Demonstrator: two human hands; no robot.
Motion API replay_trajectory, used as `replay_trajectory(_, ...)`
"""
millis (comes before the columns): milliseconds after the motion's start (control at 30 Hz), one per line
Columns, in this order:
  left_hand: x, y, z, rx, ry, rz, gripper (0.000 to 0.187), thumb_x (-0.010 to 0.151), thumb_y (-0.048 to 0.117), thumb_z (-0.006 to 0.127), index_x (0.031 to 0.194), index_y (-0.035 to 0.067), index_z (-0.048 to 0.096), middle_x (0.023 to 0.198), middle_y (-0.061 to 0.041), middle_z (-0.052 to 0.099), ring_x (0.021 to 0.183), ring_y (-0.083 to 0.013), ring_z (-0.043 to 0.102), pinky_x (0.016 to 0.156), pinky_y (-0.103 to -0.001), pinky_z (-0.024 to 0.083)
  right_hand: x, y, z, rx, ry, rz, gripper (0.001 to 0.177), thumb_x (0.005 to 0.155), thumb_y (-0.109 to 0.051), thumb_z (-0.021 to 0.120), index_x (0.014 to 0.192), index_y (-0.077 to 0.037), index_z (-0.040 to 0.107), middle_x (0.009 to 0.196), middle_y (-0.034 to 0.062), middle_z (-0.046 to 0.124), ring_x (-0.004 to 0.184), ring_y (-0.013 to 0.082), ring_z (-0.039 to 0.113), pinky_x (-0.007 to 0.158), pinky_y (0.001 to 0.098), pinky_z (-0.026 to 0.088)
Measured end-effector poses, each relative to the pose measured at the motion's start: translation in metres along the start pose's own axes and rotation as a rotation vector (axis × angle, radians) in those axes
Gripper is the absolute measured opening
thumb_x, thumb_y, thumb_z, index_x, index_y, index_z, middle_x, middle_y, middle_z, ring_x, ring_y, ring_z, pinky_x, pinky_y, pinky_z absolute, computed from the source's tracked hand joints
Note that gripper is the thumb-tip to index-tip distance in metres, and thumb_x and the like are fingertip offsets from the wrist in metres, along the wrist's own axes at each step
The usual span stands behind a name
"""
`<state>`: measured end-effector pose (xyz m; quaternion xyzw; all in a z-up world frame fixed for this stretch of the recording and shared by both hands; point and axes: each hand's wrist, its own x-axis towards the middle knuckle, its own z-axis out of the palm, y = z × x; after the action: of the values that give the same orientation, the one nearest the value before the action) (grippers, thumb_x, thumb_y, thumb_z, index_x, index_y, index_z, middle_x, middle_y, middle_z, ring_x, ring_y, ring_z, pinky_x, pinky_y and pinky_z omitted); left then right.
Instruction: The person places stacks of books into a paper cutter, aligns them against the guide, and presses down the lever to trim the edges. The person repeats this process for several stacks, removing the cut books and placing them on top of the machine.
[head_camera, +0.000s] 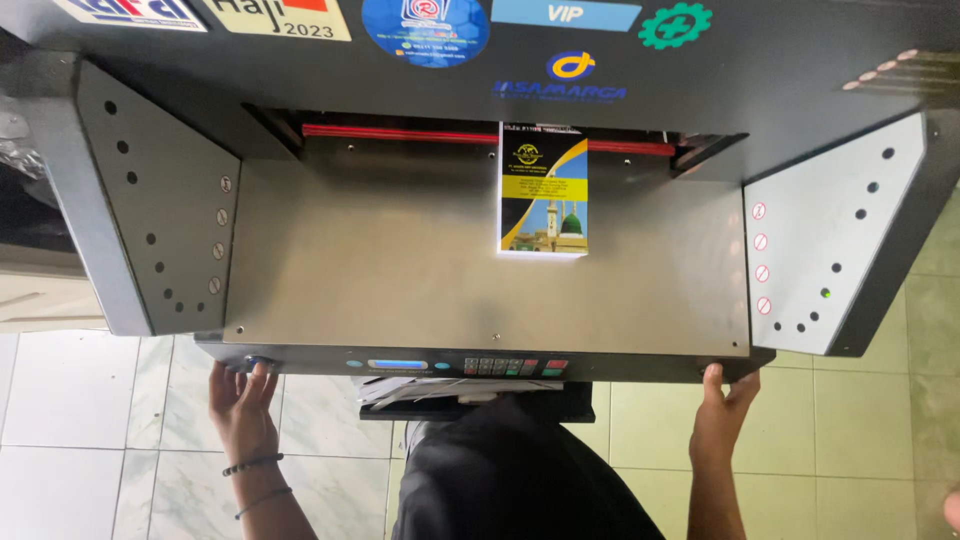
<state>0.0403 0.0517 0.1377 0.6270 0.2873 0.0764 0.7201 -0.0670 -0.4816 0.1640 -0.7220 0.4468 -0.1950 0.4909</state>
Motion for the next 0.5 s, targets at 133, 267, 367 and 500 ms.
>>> replay_trajectory(133, 0.017, -0.026, -0.020, -0.050, 0.072, -0.061, 0.037, 0.093, 0.002, 0.068, 0.125, 0.012, 0.053, 0.118, -0.001, 0.057, 0.119, -0.0155, 0.060, 0.105, -0.041, 0.059, -0.001, -0.003, -0.003, -0.022, -0.032, 0.077, 0.053, 0.103, -0.019, 0.048, 0.151, -0.008, 0.030, 0.152, 0.0097, 0.041, 0.139, 0.0212, 0.040, 0.117, 0.0394, 0.034)
replay_trajectory(267, 0.031, -0.040, -0.028, -0.054, 0.130, -0.076, 0.037, 0.088, -0.001, 0.074, 0.117, 0.014, 0.056, 0.113, 0.000, 0.062, 0.111, -0.0131, 0.065, 0.095, -0.034, 0.063, 0.015, 0.031, -0.007, -0.001, -0.032, 0.001, 0.050, 0.104, -0.017, 0.051, 0.149, -0.007, 0.032, 0.146, 0.0138, 0.046, 0.134, 0.0244, 0.046, 0.114, 0.0405, 0.038)
replay_trajectory(367, 0.032, -0.044, -0.031, -0.033, 0.141, -0.069, 0.035, 0.088, 0.001, 0.076, 0.113, 0.016, 0.058, 0.107, 0.003, 0.063, 0.108, -0.0102, 0.065, 0.097, -0.037, 0.063, 0.003, 0.005, -0.005, -0.024, -0.047, 0.066, 0.051, 0.103, -0.019, 0.049, 0.149, -0.008, 0.032, 0.142, 0.0089, 0.045, 0.133, 0.0203, 0.044, 0.115, 0.0389, 0.036)
replay_trajectory(500, 0.031, -0.043, -0.029, -0.024, 0.143, -0.068, 0.040, 0.085, 0.002, 0.077, 0.118, 0.015, 0.058, 0.113, 0.002, 0.063, 0.114, -0.0116, 0.065, 0.099, -0.039, 0.063, 0.002, 0.001, -0.004, -0.025, -0.040, 0.090, 0.049, 0.104, -0.019, 0.048, 0.149, -0.009, 0.032, 0.140, 0.0089, 0.045, 0.131, 0.0206, 0.046, 0.115, 0.0389, 0.038)
